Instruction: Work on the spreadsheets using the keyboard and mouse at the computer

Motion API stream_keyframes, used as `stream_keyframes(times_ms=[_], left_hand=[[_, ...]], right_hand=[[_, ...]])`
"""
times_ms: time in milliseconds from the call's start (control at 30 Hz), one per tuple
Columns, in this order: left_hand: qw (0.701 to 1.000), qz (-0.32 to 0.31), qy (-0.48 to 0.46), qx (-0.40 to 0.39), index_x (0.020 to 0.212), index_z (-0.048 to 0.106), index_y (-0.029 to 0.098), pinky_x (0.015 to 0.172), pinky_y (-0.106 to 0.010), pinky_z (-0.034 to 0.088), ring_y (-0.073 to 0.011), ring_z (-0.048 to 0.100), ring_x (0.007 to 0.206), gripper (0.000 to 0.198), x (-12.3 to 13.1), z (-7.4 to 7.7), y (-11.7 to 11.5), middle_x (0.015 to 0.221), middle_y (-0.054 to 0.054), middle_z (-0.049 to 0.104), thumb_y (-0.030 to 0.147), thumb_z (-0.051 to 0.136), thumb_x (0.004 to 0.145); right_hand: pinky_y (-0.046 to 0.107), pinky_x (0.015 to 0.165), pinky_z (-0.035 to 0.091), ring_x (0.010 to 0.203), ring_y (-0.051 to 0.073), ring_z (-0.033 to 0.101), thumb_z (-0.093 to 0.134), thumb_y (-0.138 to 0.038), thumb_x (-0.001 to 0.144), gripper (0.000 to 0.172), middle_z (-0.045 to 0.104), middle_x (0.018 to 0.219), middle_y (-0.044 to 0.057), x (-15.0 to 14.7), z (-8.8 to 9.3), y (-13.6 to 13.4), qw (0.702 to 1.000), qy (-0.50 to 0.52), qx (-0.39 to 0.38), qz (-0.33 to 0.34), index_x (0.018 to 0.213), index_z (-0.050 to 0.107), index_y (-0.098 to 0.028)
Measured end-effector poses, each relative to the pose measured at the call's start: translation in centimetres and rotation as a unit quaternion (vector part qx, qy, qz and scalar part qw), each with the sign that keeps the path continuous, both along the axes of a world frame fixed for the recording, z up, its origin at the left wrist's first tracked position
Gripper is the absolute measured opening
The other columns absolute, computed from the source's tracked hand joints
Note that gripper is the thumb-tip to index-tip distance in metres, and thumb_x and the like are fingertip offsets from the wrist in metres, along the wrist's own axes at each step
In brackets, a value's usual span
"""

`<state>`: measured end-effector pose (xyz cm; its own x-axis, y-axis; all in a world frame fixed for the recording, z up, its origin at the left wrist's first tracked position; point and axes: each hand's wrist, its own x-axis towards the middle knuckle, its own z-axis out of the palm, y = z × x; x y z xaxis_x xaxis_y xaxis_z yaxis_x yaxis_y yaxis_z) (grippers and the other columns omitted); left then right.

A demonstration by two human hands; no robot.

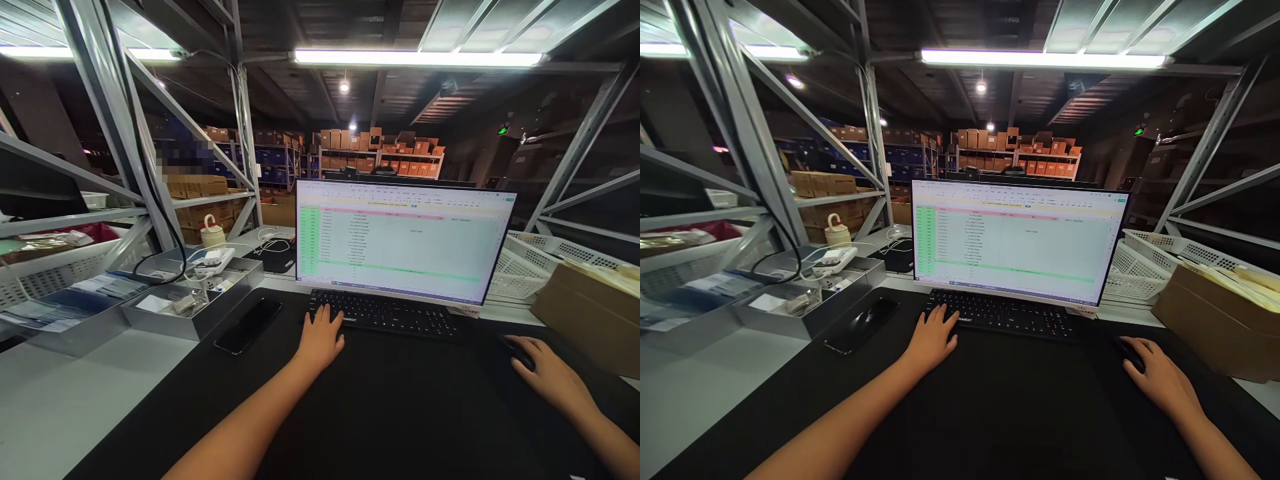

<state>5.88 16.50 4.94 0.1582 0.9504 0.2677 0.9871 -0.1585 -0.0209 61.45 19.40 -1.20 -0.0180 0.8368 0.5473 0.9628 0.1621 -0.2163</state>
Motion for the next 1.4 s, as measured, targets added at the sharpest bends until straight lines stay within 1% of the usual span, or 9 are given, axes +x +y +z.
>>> stream_keyframes(times_ms=[100,233,433,533,700,833,967,1167,1400], left_hand=[[0.999,0.019,-0.031,0.005,0.152,0.043,0.017,0.12,-0.057,0.03,-0.0366,0.034,0.152,0.063,-0.1,-0.1,0.1,0.164,-0.024,0.035,0.034,0.051,0.092],[0.994,0.058,-0.093,-0.001,0.154,0.031,0.008,0.12,-0.052,0.031,-0.0386,0.03,0.152,0.079,-0.4,-0.5,0.6,0.166,-0.028,0.026,0.04,0.057,0.086],[0.991,0.055,-0.121,-0.007,0.154,0.029,0.009,0.119,-0.056,0.031,-0.0413,0.027,0.153,0.083,-0.7,-0.7,0.9,0.168,-0.029,0.016,0.042,0.059,0.084],[0.993,0.042,-0.113,-0.013,0.154,0.036,0.014,0.12,-0.056,0.029,-0.0415,0.026,0.153,0.076,-0.7,-0.5,0.7,0.169,-0.027,0.014,0.039,0.059,0.086],[0.996,0.024,-0.087,-0.021,0.146,0.051,0.021,0.121,-0.057,0.029,-0.0404,0.025,0.155,0.062,-0.6,0.0,0.4,0.171,-0.02,0.015,0.041,0.059,0.087],[0.998,0.019,-0.059,-0.008,0.147,0.05,0.019,0.121,-0.055,0.031,-0.0376,0.024,0.156,0.062,-0.4,0.1,0.2,0.171,-0.019,0.017,0.041,0.057,0.089],[0.999,0.015,-0.045,0.013,0.146,0.051,0.018,0.123,-0.058,0.026,-0.0376,0.028,0.154,0.062,-0.4,-0.2,0.1,0.17,-0.02,0.02,0.042,0.057,0.089],[0.999,0.015,-0.035,-0.002,0.149,0.048,0.016,0.121,-0.061,0.029,-0.0375,0.033,0.152,0.063,-0.3,-0.1,0.2,0.167,-0.023,0.027,0.04,0.053,0.091],[0.999,0.017,-0.027,0.0,0.149,0.048,0.015,0.121,-0.061,0.03,-0.0365,0.037,0.15,0.061,-0.1,0.1,0.1,0.163,-0.024,0.036,0.037,0.053,0.092]], right_hand=[[0.047,0.098,0.055,0.113,0.031,0.067,0.049,-0.048,0.085,0.053,0.066,0.124,0.011,-0.3,0.3,-0.5,1.0,-0.013,-0.017,-0.011,0.129,0.064,-0.023],[0.046,0.102,0.053,0.117,0.03,0.065,0.047,-0.044,0.086,0.052,0.064,0.126,0.011,-0.7,0.6,-0.9,0.999,-0.023,-0.024,-0.02,0.131,0.063,-0.023],[0.047,0.104,0.051,0.119,0.03,0.064,0.048,-0.043,0.086,0.049,0.063,0.125,0.011,-0.4,0.1,-0.5,1.0,-0.019,-0.02,-0.013,0.129,0.063,-0.024],[0.047,0.105,0.051,0.119,0.03,0.064,0.05,-0.042,0.085,0.049,0.064,0.124,0.01,-0.2,-0.1,-0.5,1.0,-0.01,-0.015,-0.006,0.129,0.062,-0.025],[0.049,0.101,0.053,0.117,0.032,0.065,0.051,-0.044,0.082,0.052,0.066,0.122,0.012,0.2,-0.5,-0.2,1.0,0.001,-0.011,-0.005,0.128,0.063,-0.023],[0.049,0.101,0.053,0.117,0.033,0.065,0.052,-0.046,0.081,0.052,0.067,0.122,0.012,0.6,-0.8,0.2,1.0,0.007,-0.004,-0.008,0.126,0.064,-0.024],[0.049,0.101,0.053,0.115,0.033,0.067,0.052,-0.048,0.08,0.052,0.069,0.118,0.012,0.6,-0.7,0.3,1.0,0.01,0.005,-0.008,0.124,0.064,-0.025],[0.048,0.091,0.058,0.109,0.034,0.069,0.049,-0.056,0.08,0.058,0.068,0.12,0.015,0.4,-0.6,0.3,0.999,0.022,0.005,-0.046,0.124,0.066,-0.021],[0.047,0.091,0.058,0.107,0.033,0.07,0.049,-0.052,0.078,0.053,0.07,0.117,0.012,0.0,-0.2,0.1,0.999,0.015,0.012,-0.036,0.119,0.069,-0.025]])
